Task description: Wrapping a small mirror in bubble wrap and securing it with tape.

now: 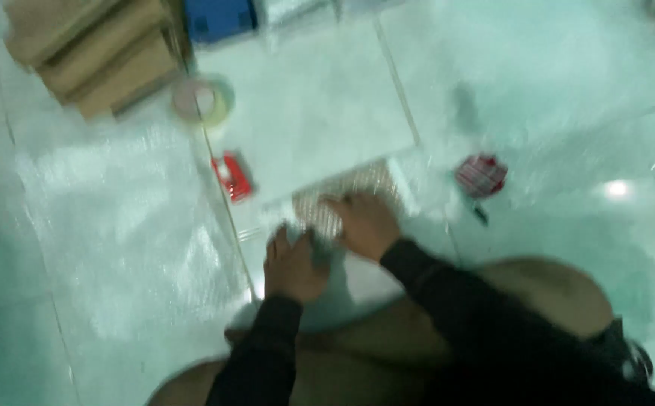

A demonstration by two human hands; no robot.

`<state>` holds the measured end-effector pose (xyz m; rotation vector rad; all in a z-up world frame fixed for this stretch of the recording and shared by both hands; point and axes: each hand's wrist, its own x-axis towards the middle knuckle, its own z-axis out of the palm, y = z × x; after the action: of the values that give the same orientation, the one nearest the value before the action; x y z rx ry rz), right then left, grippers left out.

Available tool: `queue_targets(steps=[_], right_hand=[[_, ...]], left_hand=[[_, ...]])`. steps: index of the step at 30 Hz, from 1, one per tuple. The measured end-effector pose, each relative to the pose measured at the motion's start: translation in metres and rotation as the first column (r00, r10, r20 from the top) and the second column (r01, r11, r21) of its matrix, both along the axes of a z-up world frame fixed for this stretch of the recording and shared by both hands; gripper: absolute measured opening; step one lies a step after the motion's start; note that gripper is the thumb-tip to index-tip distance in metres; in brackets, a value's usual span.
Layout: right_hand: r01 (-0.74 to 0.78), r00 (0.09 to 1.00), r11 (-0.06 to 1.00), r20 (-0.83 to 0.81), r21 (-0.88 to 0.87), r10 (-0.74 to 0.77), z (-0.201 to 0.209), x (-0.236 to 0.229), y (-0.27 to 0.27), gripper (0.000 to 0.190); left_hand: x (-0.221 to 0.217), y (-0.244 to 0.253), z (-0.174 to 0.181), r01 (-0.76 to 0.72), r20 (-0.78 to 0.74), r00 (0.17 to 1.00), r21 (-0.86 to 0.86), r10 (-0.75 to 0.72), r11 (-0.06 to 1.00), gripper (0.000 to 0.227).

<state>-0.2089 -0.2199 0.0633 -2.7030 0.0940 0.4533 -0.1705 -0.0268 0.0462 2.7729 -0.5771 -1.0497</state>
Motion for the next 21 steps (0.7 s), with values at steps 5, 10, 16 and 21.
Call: queue_targets(steps=[5, 10, 16, 21], right_hand=[[0.102, 0.992, 0.993, -0.081, 0.062, -0.097, 0.029, 0.007, -0.004, 0.076], [0.121, 0.992, 0.990, -0.054, 0.073, -0.118, 0.020, 0.004, -0.004, 0.082], [0.186, 0.982, 0.982, 0.023, 0.044, -0.187, 0.022, -0.002, -0.005, 0.071], [0.261, 0.942, 0.915, 0.125, 0.307, -0.311, 0.038, -0.002, -0.001, 0.048]], left_hand=[[0.010, -0.009, 0.034, -0.099, -0.048, 0.994, -0.019, 0.098, 0.995, 0.084], [0.013, -0.002, 0.024, -0.168, 0.003, 0.986, -0.030, 0.169, 0.985, 0.082], [0.016, 0.000, 0.029, -0.167, 0.091, 0.981, -0.047, 0.171, 0.985, 0.057], [0.020, 0.002, 0.014, -0.153, 0.212, 0.964, -0.066, 0.163, 0.986, 0.029]])
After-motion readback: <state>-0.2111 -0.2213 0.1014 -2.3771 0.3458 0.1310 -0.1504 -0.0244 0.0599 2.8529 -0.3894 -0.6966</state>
